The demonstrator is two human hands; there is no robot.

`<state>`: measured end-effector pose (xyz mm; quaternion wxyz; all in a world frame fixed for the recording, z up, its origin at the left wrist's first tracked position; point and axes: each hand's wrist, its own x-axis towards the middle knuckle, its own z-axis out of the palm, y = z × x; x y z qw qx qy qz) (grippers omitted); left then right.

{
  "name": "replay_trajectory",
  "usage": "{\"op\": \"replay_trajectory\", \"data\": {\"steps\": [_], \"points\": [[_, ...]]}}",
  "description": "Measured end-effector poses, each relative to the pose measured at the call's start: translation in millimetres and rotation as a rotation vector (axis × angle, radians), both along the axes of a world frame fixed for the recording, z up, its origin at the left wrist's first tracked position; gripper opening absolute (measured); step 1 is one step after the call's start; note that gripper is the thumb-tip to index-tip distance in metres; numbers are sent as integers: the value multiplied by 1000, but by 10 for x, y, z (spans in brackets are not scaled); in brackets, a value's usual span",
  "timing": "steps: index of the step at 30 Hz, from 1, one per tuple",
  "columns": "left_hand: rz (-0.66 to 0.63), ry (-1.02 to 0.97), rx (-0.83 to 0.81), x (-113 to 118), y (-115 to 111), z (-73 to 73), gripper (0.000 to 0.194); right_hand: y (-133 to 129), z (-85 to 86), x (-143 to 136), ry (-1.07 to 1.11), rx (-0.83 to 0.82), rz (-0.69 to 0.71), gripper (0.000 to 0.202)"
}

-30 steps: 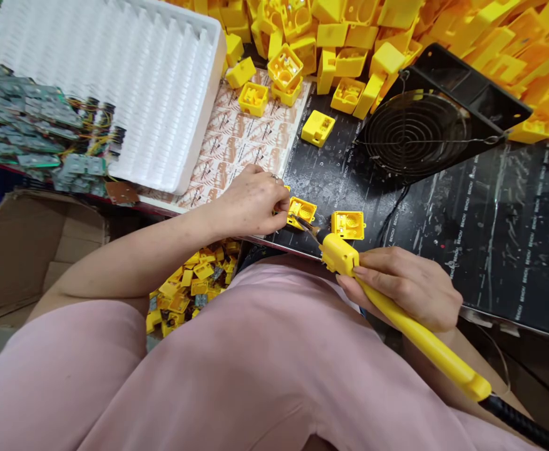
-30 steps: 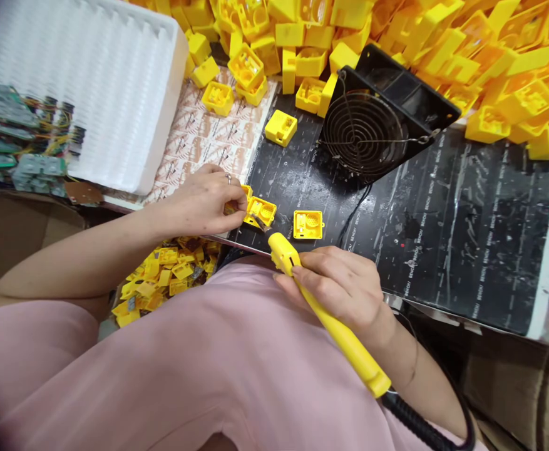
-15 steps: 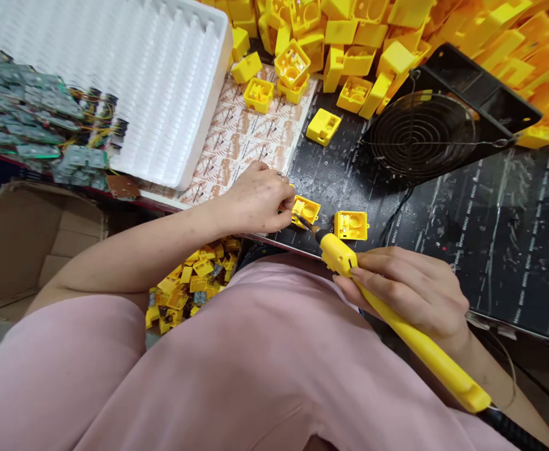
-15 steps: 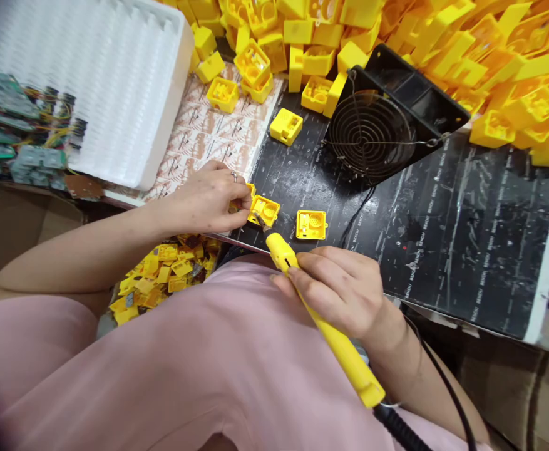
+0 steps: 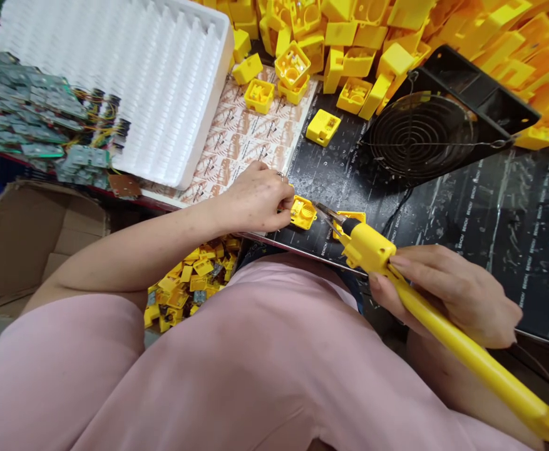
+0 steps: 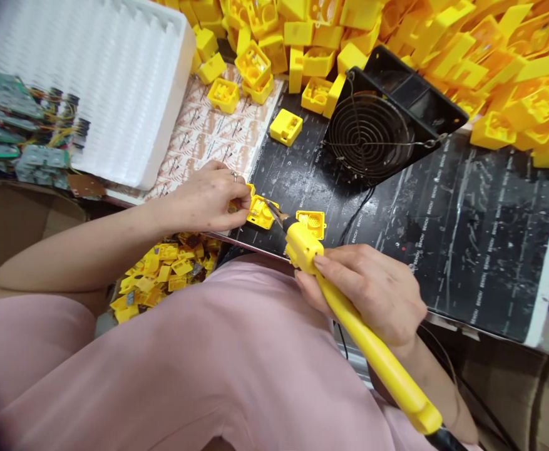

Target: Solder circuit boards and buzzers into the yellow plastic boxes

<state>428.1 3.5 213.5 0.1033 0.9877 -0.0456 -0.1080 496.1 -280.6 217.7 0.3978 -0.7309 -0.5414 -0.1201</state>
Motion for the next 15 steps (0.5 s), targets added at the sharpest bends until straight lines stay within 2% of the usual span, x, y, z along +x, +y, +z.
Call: {"op": "replay_trajectory", "data": {"steps": [3,7,10,15], "points": [[-5,-7,-3,-2,14,-9,21,37,-4,3,-48,37,29,42],[-19,-49,-26,-11,33,-22,22,24,-40,-45,-53,35,-67,50],[-20,-44,-38,-24,31,-13,23,5,-65,-75,-45,36,-111,51],[-25,-47,-36,-44,28,-8,24,17,-60,-58,-63,32,-81,48]]}}
